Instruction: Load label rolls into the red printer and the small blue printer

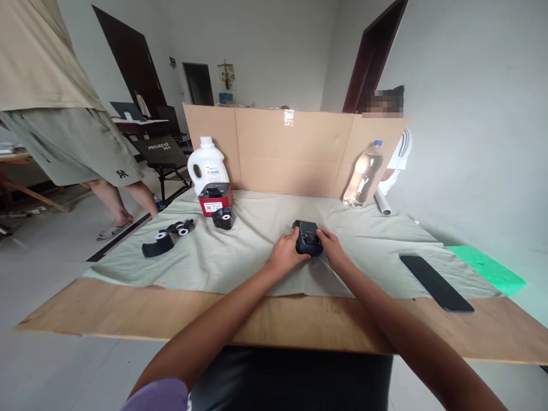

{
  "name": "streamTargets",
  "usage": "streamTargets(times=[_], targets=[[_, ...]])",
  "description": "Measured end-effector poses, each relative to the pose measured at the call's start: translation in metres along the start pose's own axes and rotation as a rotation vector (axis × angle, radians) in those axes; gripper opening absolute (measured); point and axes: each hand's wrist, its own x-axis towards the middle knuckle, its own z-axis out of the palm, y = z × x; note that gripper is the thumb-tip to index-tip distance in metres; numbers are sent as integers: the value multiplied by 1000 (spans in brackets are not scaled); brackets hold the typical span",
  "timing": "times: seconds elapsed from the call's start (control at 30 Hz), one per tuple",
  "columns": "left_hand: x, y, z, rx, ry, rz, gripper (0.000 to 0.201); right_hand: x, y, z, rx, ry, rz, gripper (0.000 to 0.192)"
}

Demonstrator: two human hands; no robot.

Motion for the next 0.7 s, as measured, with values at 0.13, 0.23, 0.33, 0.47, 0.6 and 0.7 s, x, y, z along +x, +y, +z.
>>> streamTargets(times=[0.13, 0.23, 0.33, 0.47, 0.6, 0.7], targets=[[72, 32, 27, -30, -24, 66, 99, 53, 1, -45, 35, 155, 17, 66], [133, 49, 60, -65, -85, 93, 103, 98, 7, -80, 24, 282, 31, 66], [181, 60, 98, -66, -185, 109, 100, 132, 22, -108, 17, 442, 23, 59], [217, 70, 139, -56, -263, 89, 89, 166, 47, -134, 0, 511, 70, 51], [233, 75, 163, -40, -254, 48, 90, 188, 71, -153, -20, 513, 122, 50], [242, 78, 172, -23, -283, 71, 92, 192, 91, -161, -76, 538, 168, 52]])
